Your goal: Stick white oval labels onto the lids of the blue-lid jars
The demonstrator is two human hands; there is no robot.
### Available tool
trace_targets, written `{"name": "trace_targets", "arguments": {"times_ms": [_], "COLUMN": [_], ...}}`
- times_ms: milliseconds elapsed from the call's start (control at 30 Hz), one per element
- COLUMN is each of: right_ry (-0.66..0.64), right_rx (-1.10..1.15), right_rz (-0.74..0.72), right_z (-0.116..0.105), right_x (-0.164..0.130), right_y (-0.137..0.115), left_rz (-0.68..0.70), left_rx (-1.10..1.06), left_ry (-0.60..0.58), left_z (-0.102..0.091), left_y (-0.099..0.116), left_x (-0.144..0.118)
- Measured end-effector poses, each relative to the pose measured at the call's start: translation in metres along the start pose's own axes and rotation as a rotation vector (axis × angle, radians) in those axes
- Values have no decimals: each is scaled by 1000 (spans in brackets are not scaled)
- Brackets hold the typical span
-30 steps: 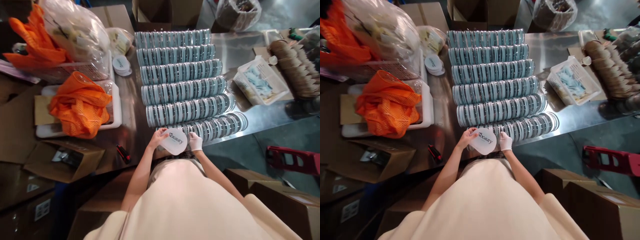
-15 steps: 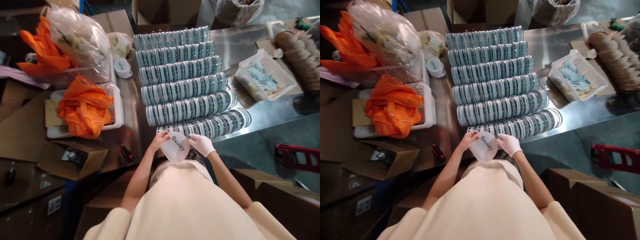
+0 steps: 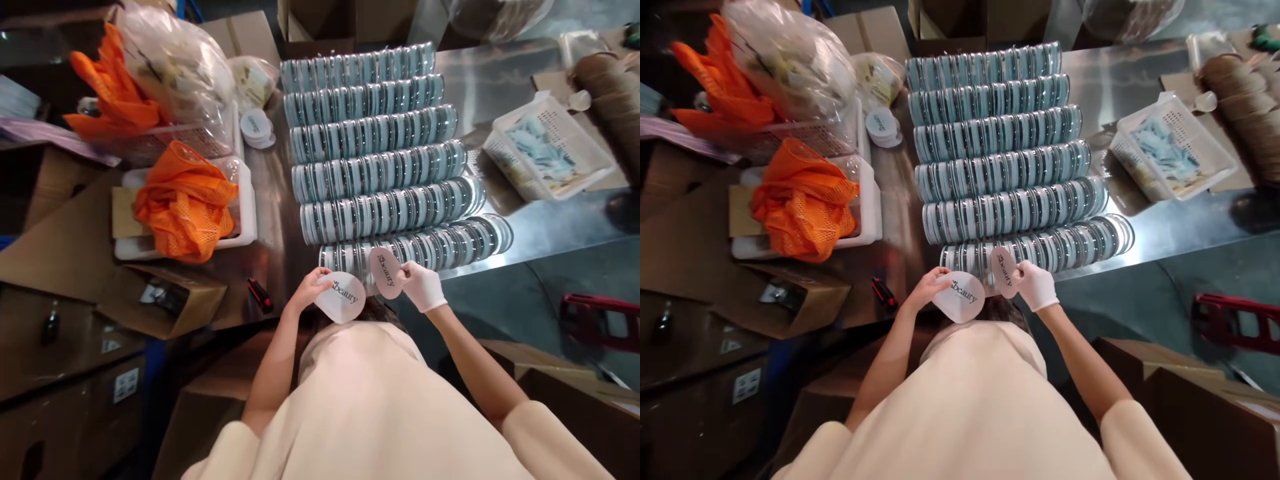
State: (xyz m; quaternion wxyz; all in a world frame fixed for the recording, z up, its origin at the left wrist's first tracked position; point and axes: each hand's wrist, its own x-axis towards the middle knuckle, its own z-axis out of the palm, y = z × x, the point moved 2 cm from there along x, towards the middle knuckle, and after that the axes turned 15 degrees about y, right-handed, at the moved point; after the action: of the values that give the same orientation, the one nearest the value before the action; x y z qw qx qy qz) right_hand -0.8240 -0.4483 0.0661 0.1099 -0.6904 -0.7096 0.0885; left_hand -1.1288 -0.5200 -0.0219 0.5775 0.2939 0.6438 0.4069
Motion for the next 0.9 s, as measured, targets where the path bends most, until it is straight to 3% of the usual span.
{"name": "trace_targets", "arguments": {"times_ms": [133, 267, 367, 467, 567, 700, 767, 833, 900], "right_ry": [-102, -194, -111, -2, -62, -191, -164, -59, -10], "right_rx": [-152, -190, -90, 50, 206, 349, 204, 68, 79], "right_rz": [-20, -20, 69, 262, 361, 277, 292, 323, 287], "right_z": [20, 69, 103, 119, 120, 101, 85, 67, 53], "right_x": [16, 24, 8, -14, -24, -19, -18, -21, -28], "right_y": [-37, -63, -63, -51, -40, -41, -49, -62, -77], "left_rz": [53, 60, 30, 19, 24, 29, 29, 30, 16], "left_rx": [21, 35, 15, -6, -12, -5, 3, 8, 2], "left_ry": [-82, -194, -264, -293, -303, -343, -349, -310, -276], "left_z": [-13, -21, -25, -26, -25, -23, -24, -26, -27], "left_y": [16, 18, 12, 6, 2, 3, 5, 8, 10], "left_x": [33, 55, 61, 62, 64, 67, 67, 64, 59]}}
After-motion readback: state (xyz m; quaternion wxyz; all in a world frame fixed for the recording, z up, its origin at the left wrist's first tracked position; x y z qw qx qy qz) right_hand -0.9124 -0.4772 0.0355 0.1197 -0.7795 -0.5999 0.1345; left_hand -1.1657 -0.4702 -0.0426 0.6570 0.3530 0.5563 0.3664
